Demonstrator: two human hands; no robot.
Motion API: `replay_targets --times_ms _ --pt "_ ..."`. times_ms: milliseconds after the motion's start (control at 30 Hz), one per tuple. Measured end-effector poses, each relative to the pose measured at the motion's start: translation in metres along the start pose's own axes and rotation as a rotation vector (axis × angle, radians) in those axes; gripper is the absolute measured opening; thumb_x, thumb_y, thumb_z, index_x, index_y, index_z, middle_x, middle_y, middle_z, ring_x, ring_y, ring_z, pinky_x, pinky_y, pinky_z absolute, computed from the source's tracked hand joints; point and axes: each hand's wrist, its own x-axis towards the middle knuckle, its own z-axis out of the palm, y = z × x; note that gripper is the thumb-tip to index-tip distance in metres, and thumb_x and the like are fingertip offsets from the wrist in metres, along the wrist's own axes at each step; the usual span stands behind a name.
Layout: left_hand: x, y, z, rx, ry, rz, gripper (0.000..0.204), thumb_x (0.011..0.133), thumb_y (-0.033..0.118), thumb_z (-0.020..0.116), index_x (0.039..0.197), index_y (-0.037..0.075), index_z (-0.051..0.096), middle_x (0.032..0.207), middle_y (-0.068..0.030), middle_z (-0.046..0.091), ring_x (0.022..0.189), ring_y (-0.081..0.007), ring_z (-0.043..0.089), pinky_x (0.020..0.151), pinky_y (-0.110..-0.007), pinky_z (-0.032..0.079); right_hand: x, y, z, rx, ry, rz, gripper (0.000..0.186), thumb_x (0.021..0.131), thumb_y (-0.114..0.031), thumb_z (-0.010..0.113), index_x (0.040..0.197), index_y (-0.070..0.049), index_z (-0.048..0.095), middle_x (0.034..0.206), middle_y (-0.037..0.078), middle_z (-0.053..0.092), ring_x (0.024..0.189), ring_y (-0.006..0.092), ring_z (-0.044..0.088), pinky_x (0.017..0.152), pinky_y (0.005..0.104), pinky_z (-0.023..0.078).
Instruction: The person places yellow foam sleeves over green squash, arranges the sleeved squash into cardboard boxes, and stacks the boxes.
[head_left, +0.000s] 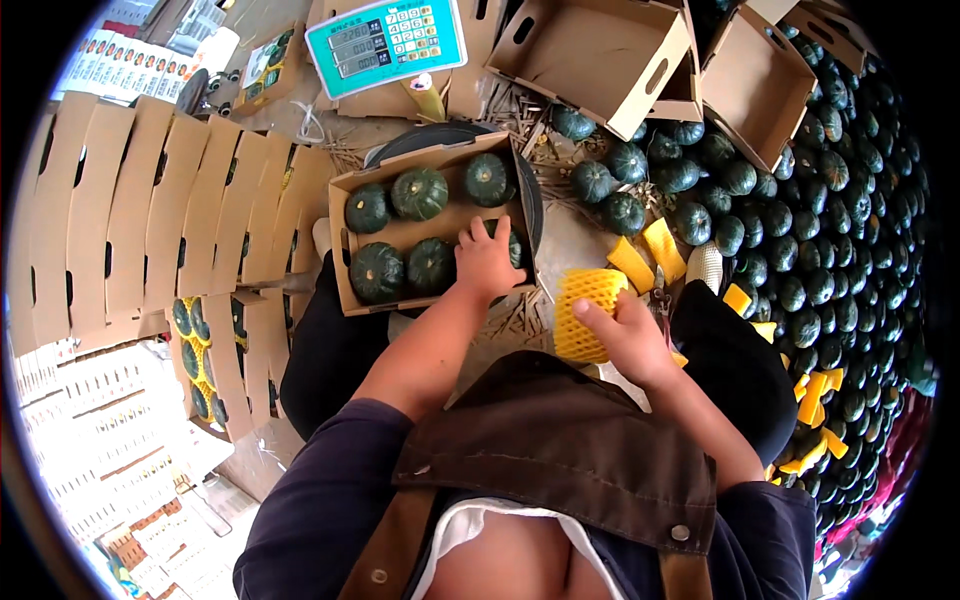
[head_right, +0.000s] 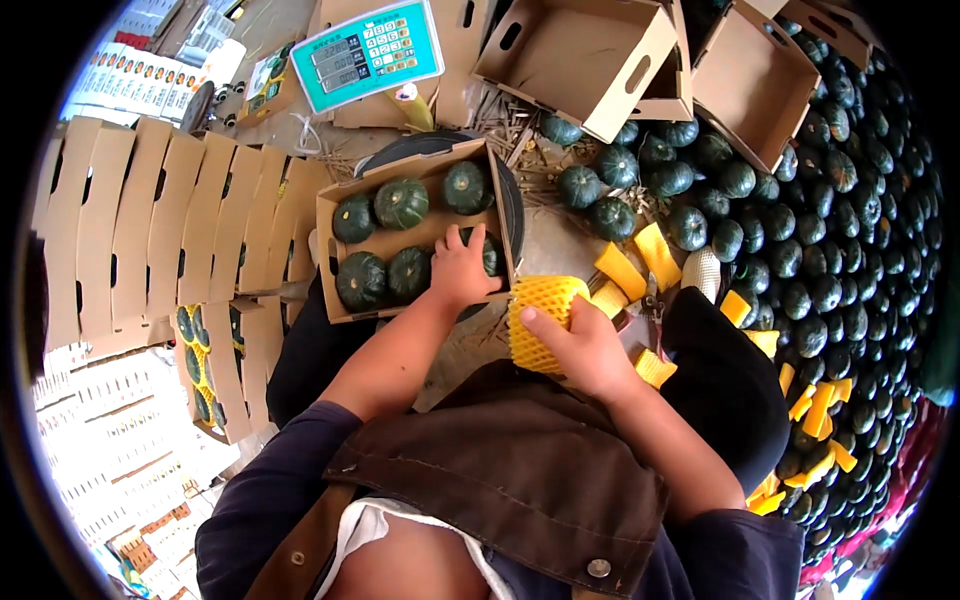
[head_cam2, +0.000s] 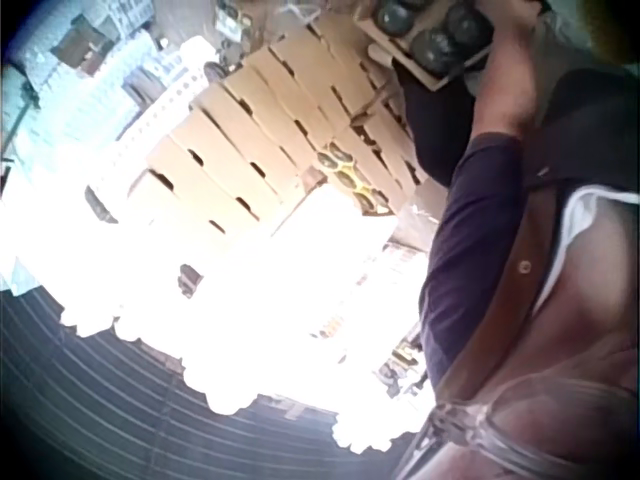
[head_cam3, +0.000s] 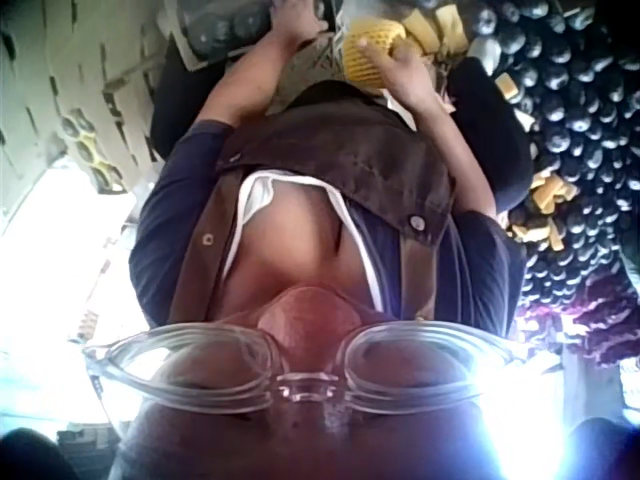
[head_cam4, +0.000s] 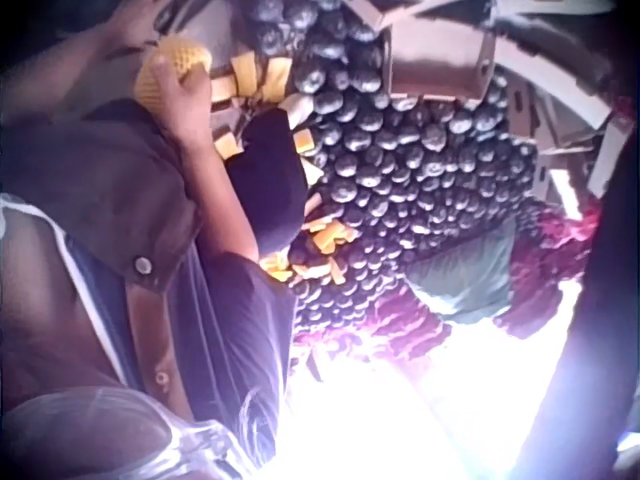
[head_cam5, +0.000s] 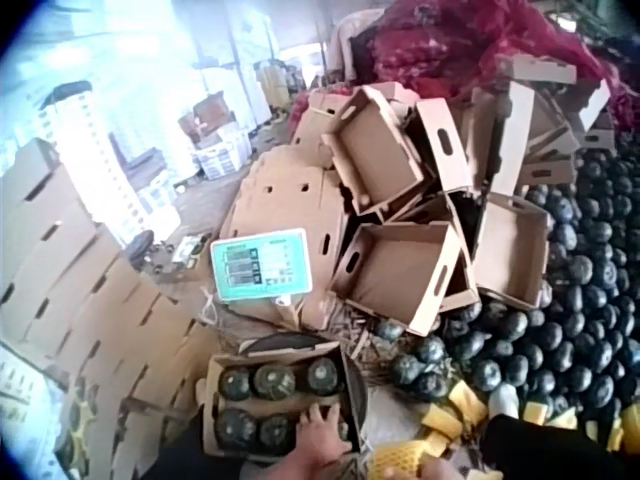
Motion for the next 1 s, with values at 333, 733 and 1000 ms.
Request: replay_targets --times_ms 333,733,1000 --pt "-0.106 0.009 -0.08 -1.731 0.109 0.326 0.071 0.076 0.04 0.066 0.132 0.009 0.033 0.127 -0.0131 0.041 0.117 -0.0261 0.041 0.095 -0.038 0.036 -0.006 -0.016 0.012 0.15 0.011 -0.337 0.061 0.083 -0.039 0.062 0.12 0.006 0.045 0.111 0.012 0.056 0.102 0.0169 0.052 0.089 0.03 0.042" --pt "-0.163 0.043 -0.109 -2.321 -0.096 0.459 0.076 0.087 0.065 0.02 0.128 0.005 0.042 0.129 -0.0138 0.046 0.118 -0.029 0.044 0.103 -0.044 0.031 -0.094 -0.051 0.015 -0.267 -0.224 -0.934 0.04 0.078 -0.022 0.068 0.111 -0.002 0.056 0.111 0.016 0.058 0.109 0.0264 0.052 0.096 0.034 0.037" --pt "-0.165 0.067 -0.085 -0.982 0.509 0.735 0.098 0.069 0.03 0.076 0.136 0.004 0.009 0.129 -0.0172 0.032 0.114 -0.0262 0.043 0.097 -0.038 0.036 -0.082 -0.044 0.01 -0.042 -0.411 -0.724 0.064 0.084 -0.041 0.059 0.127 0.002 0.041 0.124 0.016 0.048 0.12 0.0253 0.042 0.103 0.0335 0.026"
